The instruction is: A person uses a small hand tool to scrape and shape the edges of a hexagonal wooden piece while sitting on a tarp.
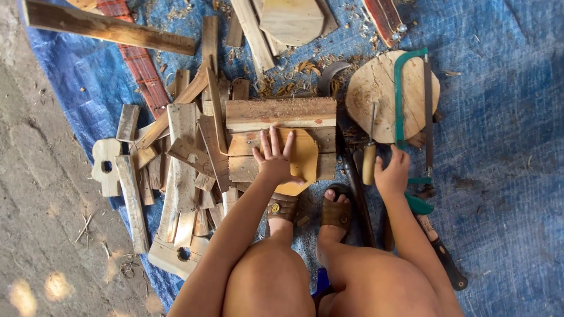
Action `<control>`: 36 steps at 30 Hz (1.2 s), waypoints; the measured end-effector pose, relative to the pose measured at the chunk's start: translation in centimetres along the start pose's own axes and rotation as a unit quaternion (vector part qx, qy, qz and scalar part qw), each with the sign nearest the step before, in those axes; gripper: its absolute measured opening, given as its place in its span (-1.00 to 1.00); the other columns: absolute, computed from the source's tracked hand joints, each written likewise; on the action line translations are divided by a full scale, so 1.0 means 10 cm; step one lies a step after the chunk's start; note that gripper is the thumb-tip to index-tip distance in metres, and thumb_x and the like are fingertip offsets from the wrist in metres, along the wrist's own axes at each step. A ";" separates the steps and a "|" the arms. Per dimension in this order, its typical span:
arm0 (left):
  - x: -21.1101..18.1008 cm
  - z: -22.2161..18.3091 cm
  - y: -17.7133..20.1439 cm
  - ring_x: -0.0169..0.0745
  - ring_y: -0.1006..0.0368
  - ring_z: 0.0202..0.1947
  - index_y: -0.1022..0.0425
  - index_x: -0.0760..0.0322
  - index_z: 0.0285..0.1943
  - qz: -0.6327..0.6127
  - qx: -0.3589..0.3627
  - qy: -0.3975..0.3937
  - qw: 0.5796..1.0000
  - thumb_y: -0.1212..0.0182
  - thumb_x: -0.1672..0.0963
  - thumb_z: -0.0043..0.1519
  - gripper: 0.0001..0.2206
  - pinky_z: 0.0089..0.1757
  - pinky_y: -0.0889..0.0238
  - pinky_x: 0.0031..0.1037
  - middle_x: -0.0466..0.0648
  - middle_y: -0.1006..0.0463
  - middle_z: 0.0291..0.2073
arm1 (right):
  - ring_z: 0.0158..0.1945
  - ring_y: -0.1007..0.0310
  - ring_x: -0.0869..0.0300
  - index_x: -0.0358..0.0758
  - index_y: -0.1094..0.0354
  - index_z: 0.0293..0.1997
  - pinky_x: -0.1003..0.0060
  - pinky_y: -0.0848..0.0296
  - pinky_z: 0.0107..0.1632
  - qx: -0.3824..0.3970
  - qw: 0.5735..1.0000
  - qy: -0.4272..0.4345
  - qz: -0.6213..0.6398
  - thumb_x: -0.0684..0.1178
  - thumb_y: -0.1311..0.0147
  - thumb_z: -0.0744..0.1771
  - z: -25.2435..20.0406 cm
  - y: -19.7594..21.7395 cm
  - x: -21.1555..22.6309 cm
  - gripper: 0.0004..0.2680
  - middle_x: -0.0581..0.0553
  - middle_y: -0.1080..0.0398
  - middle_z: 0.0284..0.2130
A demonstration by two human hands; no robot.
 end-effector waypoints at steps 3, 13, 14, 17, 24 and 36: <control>0.01 0.05 -0.05 0.50 0.88 0.45 0.76 -0.07 0.58 0.007 0.001 0.005 1.000 -0.43 -0.32 -0.19 0.41 0.25 0.49 0.46 0.32 0.80 0.48 | 0.11 -0.37 -0.10 -0.29 -0.23 0.26 0.10 -0.63 -0.21 -0.117 0.992 0.024 -0.030 -0.09 -0.16 0.41 -0.08 0.02 -0.46 -0.71 -0.24 -0.13 0.10; 0.02 0.09 -0.10 0.50 0.90 0.44 0.77 -0.07 0.58 0.011 -0.001 0.006 1.000 -0.42 -0.34 -0.20 0.42 0.23 0.53 0.49 0.31 0.80 0.48 | 0.08 -0.38 -0.16 -0.19 -0.36 -0.04 -0.12 -0.44 -0.05 -0.127 0.979 -0.085 -0.132 0.32 -0.08 0.42 -0.52 -0.22 -1.53 -0.66 -0.16 -0.28 -0.06; 0.02 0.07 -0.08 0.50 0.90 0.44 0.77 -0.07 0.58 0.010 -0.002 0.006 1.000 -0.42 -0.34 -0.20 0.42 0.24 0.52 0.47 0.31 0.80 0.48 | 0.14 -0.36 -0.14 -0.16 -0.36 0.02 -0.13 -0.40 0.00 -0.081 0.982 -0.100 -0.142 0.40 0.00 0.42 -0.49 -0.29 -1.50 -0.61 -0.16 -0.29 0.02; 0.01 0.04 -0.06 0.49 0.89 0.45 0.76 -0.06 0.58 0.010 -0.001 0.009 1.000 -0.41 -0.34 -0.20 0.42 0.25 0.49 0.45 0.32 0.80 0.48 | 0.18 -0.35 -0.11 -0.17 -0.38 0.03 -0.15 -0.31 0.06 -0.019 0.980 -0.128 -0.152 0.45 0.06 0.43 -0.41 -0.33 -1.33 -0.57 -0.19 -0.32 0.07; 0.01 0.06 -0.06 0.49 0.91 0.44 0.78 -0.06 0.58 0.012 0.005 0.007 1.000 -0.40 -0.35 -0.20 0.42 0.25 0.48 0.44 0.32 0.81 0.48 | 0.19 -0.41 -0.19 -0.27 -0.54 0.03 -0.26 -0.14 0.15 0.043 0.976 -0.153 -0.148 0.48 0.22 0.49 -0.40 -0.26 -1.22 -0.46 -0.34 -0.39 0.13; 0.02 0.04 -0.04 0.49 0.89 0.45 0.76 -0.06 0.58 -0.007 0.002 -0.003 1.000 -0.43 -0.32 -0.17 0.40 0.26 0.49 0.44 0.33 0.80 0.48 | 0.22 -0.35 -0.15 -0.26 -0.51 0.05 -0.36 -0.08 0.19 -0.005 0.983 -0.120 -0.141 0.30 0.05 0.47 -0.50 -0.37 -1.35 -0.62 -0.25 -0.33 0.12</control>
Point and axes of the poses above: each hand's wrist, its own z-axis towards the middle knuckle, its own y-axis out of the back of the hand, x = y × z, the point moved 5 cm from there along z, towards the middle knuckle
